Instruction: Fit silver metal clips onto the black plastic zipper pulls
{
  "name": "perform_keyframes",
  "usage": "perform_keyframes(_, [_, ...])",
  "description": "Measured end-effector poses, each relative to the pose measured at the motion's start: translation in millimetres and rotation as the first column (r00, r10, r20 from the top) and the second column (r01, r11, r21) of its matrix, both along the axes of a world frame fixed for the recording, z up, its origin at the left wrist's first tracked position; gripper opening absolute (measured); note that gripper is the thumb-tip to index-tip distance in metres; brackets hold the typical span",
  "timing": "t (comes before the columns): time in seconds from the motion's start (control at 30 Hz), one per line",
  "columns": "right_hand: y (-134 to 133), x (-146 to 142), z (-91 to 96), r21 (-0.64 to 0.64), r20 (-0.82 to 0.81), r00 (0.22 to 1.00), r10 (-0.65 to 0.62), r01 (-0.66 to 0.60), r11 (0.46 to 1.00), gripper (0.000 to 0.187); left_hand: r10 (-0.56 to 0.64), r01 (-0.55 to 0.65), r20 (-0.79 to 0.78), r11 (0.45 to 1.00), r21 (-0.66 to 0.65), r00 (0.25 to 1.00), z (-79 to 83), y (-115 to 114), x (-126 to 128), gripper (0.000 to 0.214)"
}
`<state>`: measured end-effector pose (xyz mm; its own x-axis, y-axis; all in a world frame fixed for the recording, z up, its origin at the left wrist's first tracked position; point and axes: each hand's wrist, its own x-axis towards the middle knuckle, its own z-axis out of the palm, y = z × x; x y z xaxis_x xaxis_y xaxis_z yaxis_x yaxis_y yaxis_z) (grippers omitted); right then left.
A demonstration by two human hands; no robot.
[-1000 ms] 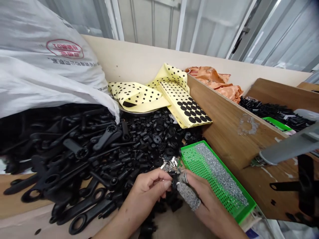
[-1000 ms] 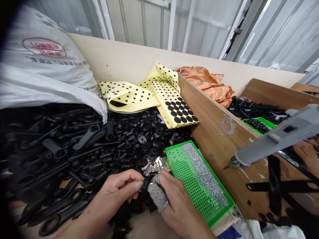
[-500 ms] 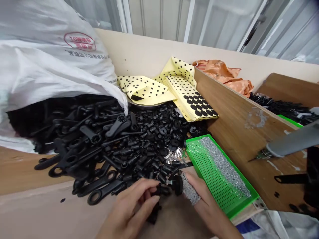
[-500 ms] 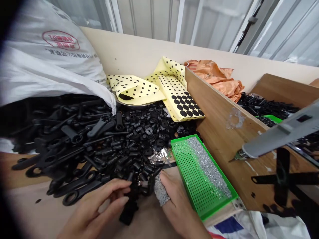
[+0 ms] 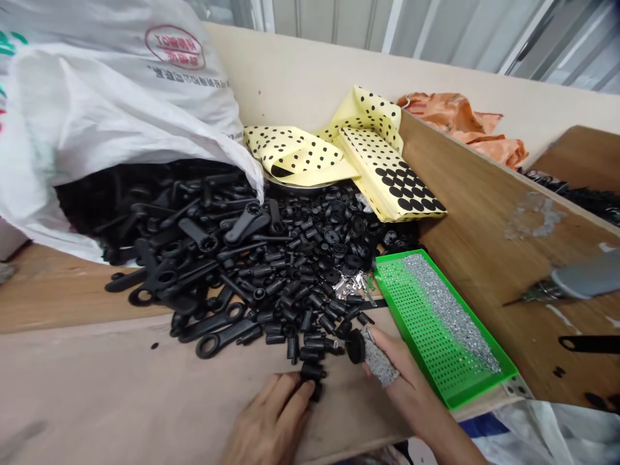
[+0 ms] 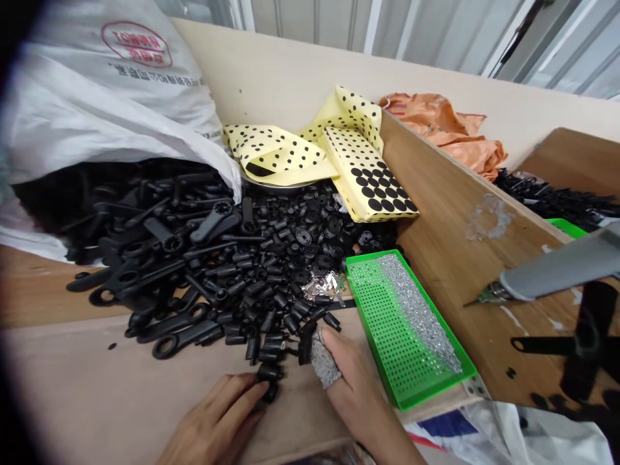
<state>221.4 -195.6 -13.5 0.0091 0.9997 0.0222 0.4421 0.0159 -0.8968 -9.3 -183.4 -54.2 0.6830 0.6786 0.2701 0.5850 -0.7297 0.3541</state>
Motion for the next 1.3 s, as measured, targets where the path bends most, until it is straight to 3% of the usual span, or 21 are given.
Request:
perform_keyframes(0.13, [-2,-2,2.6,-0.027,0.004,1.000,0.028,-0.028,0.999,0.026,0.006,-0.005,0.031,1.000,-0.030,0.999,-2.2,1,-2,0.022])
perform_keyframes(0.27, [-1,-5,6.7,-0.016,-0.018,1.000,0.000,0.000,1.000,0.027,0.009,-0.008,0.197,1.000,-0.005,0.980,3.3,5,-3,0.023])
perform_keyframes(0.37, [3,-11,9.8,-0.024,-0.087,0.995,0.041,-0.043,0.999,0.022,0.042,0.010,0.306,0.986,-0.165,0.951,19.9,12,5,0.028])
perform_keyframes(0.47, [8,-20,8.4,-0.024,-0.190,0.980,0.063,-0.069,0.997,0.021,0.184,0.040,0.402,0.872,-0.487,0.897,39.1,19,22,0.020])
perform_keyframes(0.53, [10,-25,4.3,-0.036,-0.262,0.964,0.040,-0.051,0.998,0.021,0.267,0.084,0.451,0.780,-0.621,0.852,46.3,23,35,0.017])
perform_keyframes(0.67, [8,-28,-4.0,-0.078,-0.345,0.939,-0.004,-0.024,0.997,0.020,0.402,0.186,0.540,0.649,-0.738,0.740,46.2,25,55,0.018])
perform_keyframes(0.83, [7,-33,-3.0,-0.023,-0.383,0.924,-0.012,0.003,1.000,0.024,0.555,0.294,0.571,0.510,-0.808,0.605,43.4,23,67,0.023])
perform_keyframes(0.97, [9,-34,1.8,0.006,-0.383,0.924,0.001,0.001,1.000,0.027,0.633,0.284,0.542,0.468,-0.837,0.553,41.8,21,70,0.023])
perform_keyframes(1.13, [11,-30,7.3,0.010,-0.328,0.944,0.045,-0.044,0.999,0.022,0.666,0.268,0.537,0.470,-0.841,0.518,42.3,19,71,0.025])
perform_keyframes(1.3, [10,-30,3.6,-0.015,-0.397,0.915,0.074,-0.087,0.996,0.024,0.706,0.362,0.547,0.416,-0.834,0.450,47.9,17,74,0.017])
